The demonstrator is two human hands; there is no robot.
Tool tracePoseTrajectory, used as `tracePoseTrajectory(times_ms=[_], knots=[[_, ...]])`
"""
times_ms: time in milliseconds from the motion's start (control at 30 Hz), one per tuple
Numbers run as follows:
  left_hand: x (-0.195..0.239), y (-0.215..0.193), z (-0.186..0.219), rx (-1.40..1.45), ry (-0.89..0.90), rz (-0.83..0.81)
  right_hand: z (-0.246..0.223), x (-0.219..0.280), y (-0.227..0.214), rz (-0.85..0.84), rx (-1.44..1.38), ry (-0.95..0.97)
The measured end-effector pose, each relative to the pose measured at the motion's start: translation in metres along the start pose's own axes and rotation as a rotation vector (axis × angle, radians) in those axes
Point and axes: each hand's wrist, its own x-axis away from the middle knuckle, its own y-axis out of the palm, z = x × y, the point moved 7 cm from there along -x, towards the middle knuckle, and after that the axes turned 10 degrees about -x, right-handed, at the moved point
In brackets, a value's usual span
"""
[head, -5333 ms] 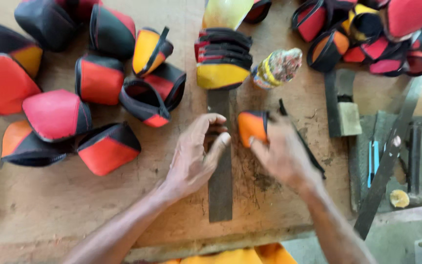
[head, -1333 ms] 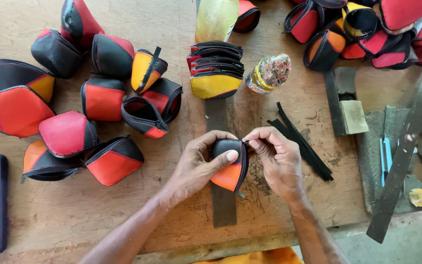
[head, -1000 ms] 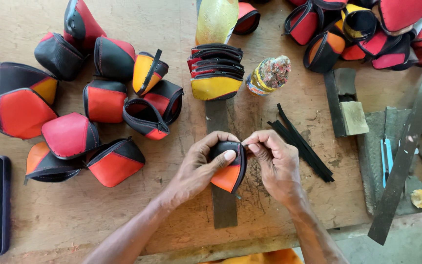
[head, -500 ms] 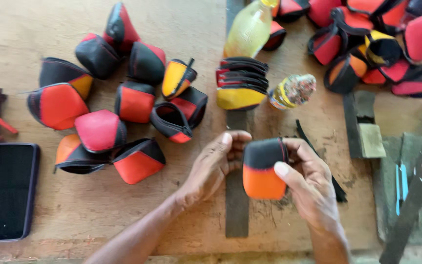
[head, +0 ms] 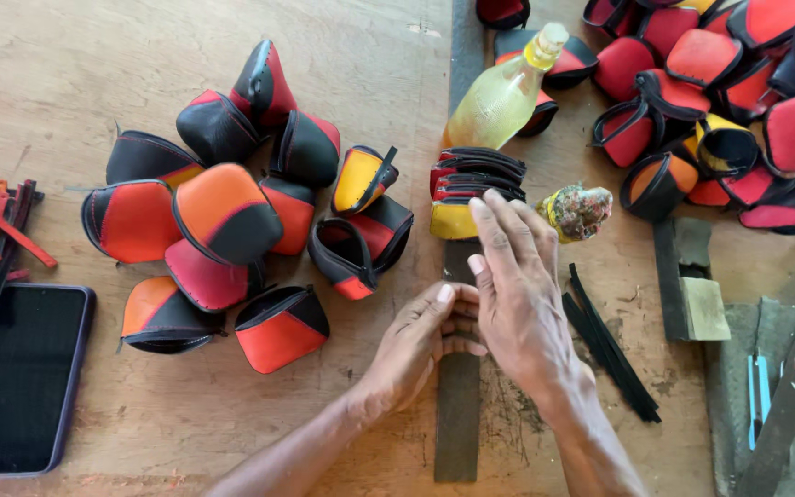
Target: The person assembles small fabric pouches by hand, inserting black zipper strips into orange and yellow pouch bodies and pressing the edges to secure them. The person handles multiple pouches one at a time, turning them over and aligning the zipper before setting each finished unit aside on the workbench.
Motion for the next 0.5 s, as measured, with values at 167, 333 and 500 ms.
tracePoseTrajectory(times_ms=[167, 333, 500], knots=[[-0.002, 0.001, -0.003, -0.043, -0.035, 0.004, 0.018, 0.007, 0.011, -0.022, -0.059, 0.018], [-0.002, 0.001, -0.004, -0.144, -0.045, -0.002, 0.018, 0.004, 0.012, 0.001, 0.087, 0.005], [0.001, 0.003, -0.003, -0.127, -0.026, -0.028, 0.022, 0.001, 0.009, 0.045, -0.04, -0.032]])
